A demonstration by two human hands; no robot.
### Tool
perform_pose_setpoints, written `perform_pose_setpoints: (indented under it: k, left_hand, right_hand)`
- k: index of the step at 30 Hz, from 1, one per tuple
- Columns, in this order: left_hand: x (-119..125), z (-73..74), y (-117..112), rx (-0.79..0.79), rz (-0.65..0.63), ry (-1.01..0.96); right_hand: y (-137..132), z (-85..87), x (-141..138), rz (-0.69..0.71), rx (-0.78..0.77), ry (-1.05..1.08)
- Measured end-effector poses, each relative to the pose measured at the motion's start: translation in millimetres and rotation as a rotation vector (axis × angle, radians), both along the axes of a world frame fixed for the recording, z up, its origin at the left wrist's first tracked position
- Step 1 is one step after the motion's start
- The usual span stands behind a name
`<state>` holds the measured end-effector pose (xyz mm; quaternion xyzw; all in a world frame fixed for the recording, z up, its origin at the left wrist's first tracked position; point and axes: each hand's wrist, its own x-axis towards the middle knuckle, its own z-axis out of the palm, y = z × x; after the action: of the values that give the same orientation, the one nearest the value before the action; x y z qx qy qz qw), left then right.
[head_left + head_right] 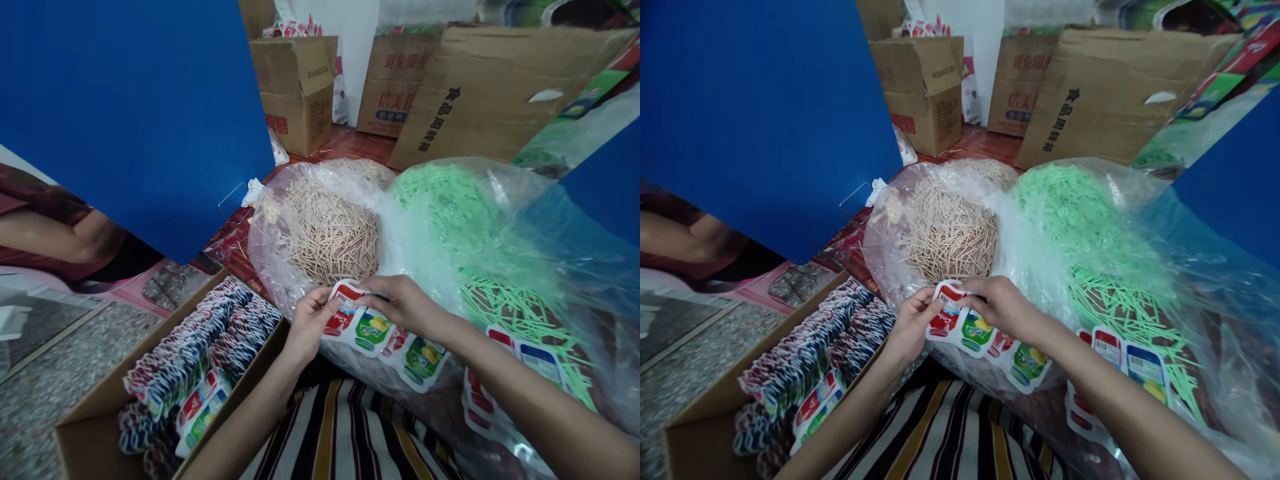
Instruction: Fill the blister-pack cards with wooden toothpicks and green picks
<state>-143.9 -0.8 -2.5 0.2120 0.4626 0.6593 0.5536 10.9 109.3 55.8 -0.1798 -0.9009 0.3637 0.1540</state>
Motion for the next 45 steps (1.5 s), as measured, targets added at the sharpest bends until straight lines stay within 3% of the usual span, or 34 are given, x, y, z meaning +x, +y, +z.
perform_pose_setpoints:
  k: [3, 5, 9, 12, 14, 20, 26, 30, 40, 45]
  left_hand:
    - [-3, 0.0, -2, 0.006, -0.228, 0.068]
    - [-3, -0.4, -3, -0.019, -0.279, 0.109]
    - [3, 2.7, -2, -0.031, -0.173, 0.229]
    - [4, 6.2, 0, 0.087, -0.047, 0.472]
    - [2, 6.6, 0, 0.202, 0.066, 0.661]
    - [-11, 2.3, -4, 0.683, 0.374, 1.166]
    - [-14, 7.2, -8, 0.865, 0.402, 1.454]
    - [-15, 8.8, -9, 0.865, 0.442, 1.516]
    - [-18, 5.0, -16, 0.866, 0.335, 1.488]
    - [-18, 2.0, -16, 0.862, 0.212, 1.323]
  right_hand:
    - [2, 4.3, 1, 0.052, -0.032, 0.042]
    - [2, 5.8, 1, 0.066, -0.046, 0.062]
    - [-2, 5.8, 4, -0.115, -0.028, 0.067]
    - [-6, 4.7, 9, -0.081, 0.054, 0.066]
    - [-9, 3.2, 14, -0.029, 0.206, 0.116]
    - [-22, 2.4, 31, 0.062, 0.94, 0.273]
    - [-27, 14.6, 38, 0.121, 1.16, 0.313]
    - [-29, 17.4, 38, 0.131, 1.207, 0.353]
    - [-29, 9.9, 40, 0.121, 1.135, 0.329]
    - [-27, 1.2, 40, 0.126, 1.049, 0.306]
